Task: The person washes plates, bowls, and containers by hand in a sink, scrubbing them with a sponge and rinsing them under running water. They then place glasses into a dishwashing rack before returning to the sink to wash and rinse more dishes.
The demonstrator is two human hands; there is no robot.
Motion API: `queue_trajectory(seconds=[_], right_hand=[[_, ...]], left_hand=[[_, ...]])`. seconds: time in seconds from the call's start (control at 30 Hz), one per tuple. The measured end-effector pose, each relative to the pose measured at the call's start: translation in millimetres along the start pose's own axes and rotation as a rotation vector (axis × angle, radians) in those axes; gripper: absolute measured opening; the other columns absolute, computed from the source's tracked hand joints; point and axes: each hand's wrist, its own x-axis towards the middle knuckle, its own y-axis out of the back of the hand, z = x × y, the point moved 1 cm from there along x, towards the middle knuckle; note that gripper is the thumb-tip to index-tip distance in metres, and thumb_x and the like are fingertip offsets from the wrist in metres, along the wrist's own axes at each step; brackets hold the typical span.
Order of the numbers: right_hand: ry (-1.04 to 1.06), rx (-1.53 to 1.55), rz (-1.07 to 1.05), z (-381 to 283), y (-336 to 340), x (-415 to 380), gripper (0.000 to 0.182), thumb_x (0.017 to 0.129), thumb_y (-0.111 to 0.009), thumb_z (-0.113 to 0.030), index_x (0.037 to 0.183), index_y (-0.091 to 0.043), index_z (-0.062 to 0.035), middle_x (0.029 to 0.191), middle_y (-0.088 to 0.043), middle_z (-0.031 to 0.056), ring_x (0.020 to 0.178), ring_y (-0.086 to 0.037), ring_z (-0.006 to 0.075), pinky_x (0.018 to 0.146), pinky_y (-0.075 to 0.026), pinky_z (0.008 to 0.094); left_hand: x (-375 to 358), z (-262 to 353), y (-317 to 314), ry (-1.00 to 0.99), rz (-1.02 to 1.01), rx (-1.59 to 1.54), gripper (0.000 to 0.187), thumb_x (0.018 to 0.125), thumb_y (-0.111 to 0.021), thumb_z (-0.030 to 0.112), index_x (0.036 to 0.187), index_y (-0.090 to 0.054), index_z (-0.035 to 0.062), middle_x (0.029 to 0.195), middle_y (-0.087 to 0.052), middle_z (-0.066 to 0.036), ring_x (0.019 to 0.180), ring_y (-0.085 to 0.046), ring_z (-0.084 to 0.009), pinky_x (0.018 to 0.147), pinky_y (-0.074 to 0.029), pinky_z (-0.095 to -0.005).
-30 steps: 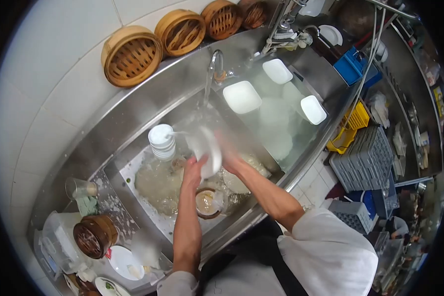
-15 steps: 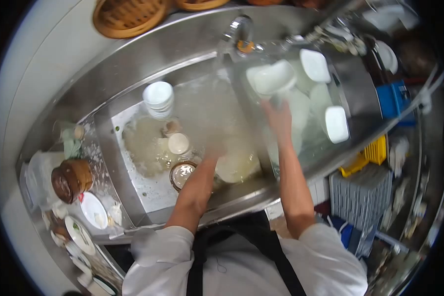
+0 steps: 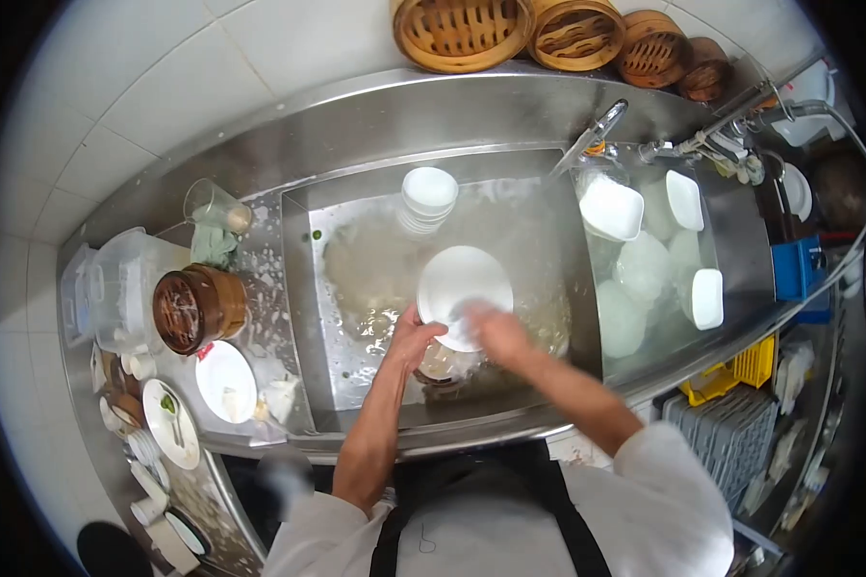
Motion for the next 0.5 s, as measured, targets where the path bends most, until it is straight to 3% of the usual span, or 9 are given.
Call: queue_trajectory(seconds=[0.03, 0.1, 0.13, 0.2, 0.23, 0.27, 0.33, 0.4, 0.5], right_hand=[[-0.181, 0.031, -0.076, 19.2, 7.6, 15.7, 0.023, 0.090, -0.053, -0.019, 0.106, -0.058, -0.0034, 0.094, -0.063, 0.0241, 0.089, -0.062, 0.0378, 0.078, -0.050, 0.0491], [-0.458, 0.103, 0.079, 21.5, 5.5, 53.1, 0.019, 0.089, -0.051, -0.017, 0.100, -0.061, -0.0050, 0.090, -0.064, 0.0211, 0.086, -0.062, 0.0360, 0.076, -0.049, 0.0498], [-0.332, 0.025, 0.113, -4.3, -20.1, 48.5, 0.018, 0.089, -0.050, -0.016, 0.097, -0.062, -0.0058, 0.088, -0.064, 0.0196, 0.085, -0.062, 0.0351, 0.075, -0.049, 0.0502], [0.209, -0.216, 0.067, -49.9, -22.5, 34.0, 0.018, 0.085, -0.052, -0.013, 0.096, -0.065, -0.0075, 0.092, -0.065, 0.0165, 0.091, -0.062, 0.0332, 0.081, -0.047, 0.0506], [0.205, -0.249, -0.028, -56.5, 23.4, 22.4, 0.024, 0.079, -0.056, -0.009, 0.100, -0.067, -0.0098, 0.100, -0.063, 0.0144, 0.103, -0.058, 0.0330, 0.090, -0.043, 0.0491], [0.028, -0.128, -0.099, -48.8, 66.6, 17.0, 0.028, 0.075, -0.058, -0.004, 0.101, -0.067, -0.0093, 0.099, -0.063, 0.0142, 0.101, -0.060, 0.0283, 0.090, -0.044, 0.0461], [-0.620, 0.634, 0.071, 1.5, 91.6, 16.8, 0.026, 0.081, -0.058, -0.013, 0.105, -0.065, -0.0076, 0.105, -0.065, 0.0115, 0.100, -0.060, 0.0240, 0.090, -0.045, 0.0433], [-0.992, 1.296, 0.265, 25.4, 33.5, -1.2, 0.032, 0.087, -0.053, -0.028, 0.108, -0.063, -0.0048, 0.104, -0.063, 0.0120, 0.096, -0.059, 0.0229, 0.086, -0.047, 0.0416], [-0.847, 1.686, 0.364, 20.6, 3.1, -22.1, 0.053, 0.095, -0.042, -0.045, 0.127, -0.051, -0.0034, 0.122, -0.057, 0.0113, 0.108, -0.056, 0.0240, 0.097, -0.042, 0.0427]], left_hand=[[-7.3, 4.5, 9.3, -0.015, -0.014, 0.008, 0.047, 0.070, -0.059, -0.013, 0.117, -0.056, -0.0032, 0.105, -0.065, -0.013, 0.090, -0.065, -0.0214, 0.079, -0.055, -0.0327], [-12.0, 10.3, 16.4, -0.030, -0.017, 0.012, 0.048, 0.071, -0.062, -0.011, 0.118, -0.056, -0.0036, 0.105, -0.065, -0.013, 0.094, -0.065, -0.0218, 0.082, -0.054, -0.0327], [-13.4, 5.7, 27.8, -0.006, 0.017, -0.047, 0.048, 0.072, -0.062, -0.010, 0.119, -0.055, -0.0040, 0.107, -0.064, -0.014, 0.096, -0.064, -0.0227, 0.084, -0.053, -0.0337], [-0.2, 0.3, 49.4, 0.047, 0.040, -0.121, 0.050, 0.073, -0.063, -0.010, 0.122, -0.053, -0.0048, 0.111, -0.064, -0.015, 0.102, -0.063, -0.0245, 0.089, -0.052, -0.0358], [-11.0, 10.5, 46.1, 0.026, 0.080, -0.089, 0.047, 0.076, -0.067, -0.003, 0.121, -0.053, -0.0068, 0.112, -0.063, -0.016, 0.105, -0.061, -0.0262, 0.094, -0.050, -0.0372], [-19.7, 15.6, 46.6, -0.002, 0.101, -0.060, 0.047, 0.078, -0.069, 0.002, 0.122, -0.052, -0.0082, 0.113, -0.063, -0.017, 0.104, -0.062, -0.0271, 0.094, -0.049, -0.0388], [-25.3, 28.3, 29.8, 0.043, -0.009, 0.013, 0.049, 0.079, -0.070, 0.003, 0.122, -0.052, -0.0081, 0.113, -0.062, -0.018, 0.102, -0.062, -0.0284, 0.092, -0.051, -0.0401], [-22.9, 20.8, -6.6, 0.169, -0.027, -0.052, 0.050, 0.077, -0.072, 0.004, 0.121, -0.053, -0.0090, 0.111, -0.063, -0.018, 0.101, -0.063, -0.0282, 0.090, -0.052, -0.0400], [-1.3, 30.2, -42.3, 0.049, 0.008, -0.110, 0.052, 0.078, -0.073, 0.007, 0.122, -0.052, -0.0089, 0.109, -0.064, -0.019, 0.098, -0.064, -0.0287, 0.087, -0.054, -0.0410]])
